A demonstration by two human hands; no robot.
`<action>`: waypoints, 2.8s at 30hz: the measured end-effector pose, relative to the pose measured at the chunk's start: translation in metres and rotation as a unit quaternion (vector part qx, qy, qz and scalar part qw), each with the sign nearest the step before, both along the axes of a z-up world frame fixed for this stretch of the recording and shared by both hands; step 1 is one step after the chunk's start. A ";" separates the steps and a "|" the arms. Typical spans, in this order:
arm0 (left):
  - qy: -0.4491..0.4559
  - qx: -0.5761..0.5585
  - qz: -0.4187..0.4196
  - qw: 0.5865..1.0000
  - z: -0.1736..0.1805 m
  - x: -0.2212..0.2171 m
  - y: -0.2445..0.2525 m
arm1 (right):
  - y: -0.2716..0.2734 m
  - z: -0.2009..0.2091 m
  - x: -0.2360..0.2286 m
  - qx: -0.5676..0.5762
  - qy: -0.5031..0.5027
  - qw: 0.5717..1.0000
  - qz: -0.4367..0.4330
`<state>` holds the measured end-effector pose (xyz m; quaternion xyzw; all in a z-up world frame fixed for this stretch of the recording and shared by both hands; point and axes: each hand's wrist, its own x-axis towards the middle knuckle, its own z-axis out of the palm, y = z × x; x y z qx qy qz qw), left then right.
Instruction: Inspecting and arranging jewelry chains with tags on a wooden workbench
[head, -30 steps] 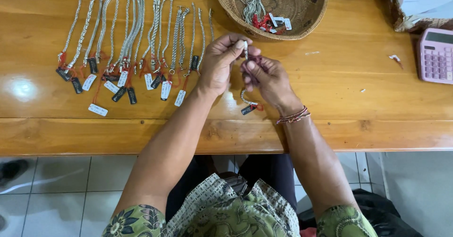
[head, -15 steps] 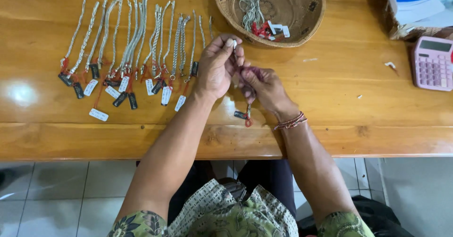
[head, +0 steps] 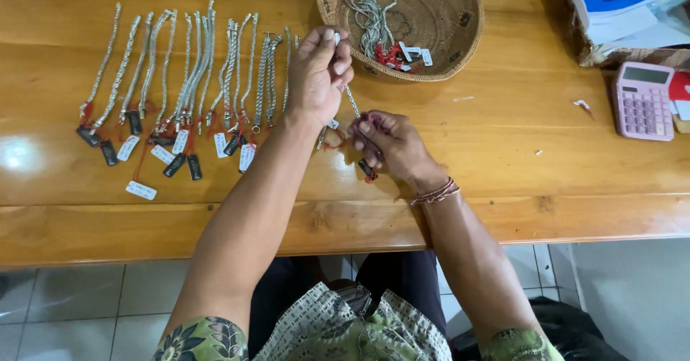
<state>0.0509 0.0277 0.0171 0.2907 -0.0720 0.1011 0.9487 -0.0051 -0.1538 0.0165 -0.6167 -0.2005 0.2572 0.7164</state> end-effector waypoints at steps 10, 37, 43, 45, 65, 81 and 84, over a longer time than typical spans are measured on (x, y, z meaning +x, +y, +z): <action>-0.026 -0.019 0.044 0.999 -0.007 -0.003 0.021 | -0.001 0.012 -0.007 -0.040 0.041 0.996 0.067; 0.026 0.075 0.147 0.986 -0.003 0.000 0.026 | -0.002 0.019 -0.005 -0.139 0.007 0.985 0.103; -0.001 0.069 0.141 0.988 -0.008 0.002 0.024 | -0.003 0.013 -0.007 -0.122 0.042 0.991 0.042; 0.000 0.061 0.138 0.989 -0.005 0.000 0.028 | -0.001 0.030 -0.010 -0.105 0.036 0.985 0.136; 0.007 0.098 0.151 0.984 -0.017 0.003 0.023 | -0.004 0.005 -0.003 -0.072 0.007 0.996 0.044; -0.089 0.074 0.096 0.989 0.001 -0.008 0.025 | -0.022 0.019 0.002 -0.207 -0.279 0.937 0.046; -0.102 0.083 0.058 0.990 0.006 -0.014 0.020 | -0.021 0.026 -0.002 -0.267 -0.274 0.924 0.001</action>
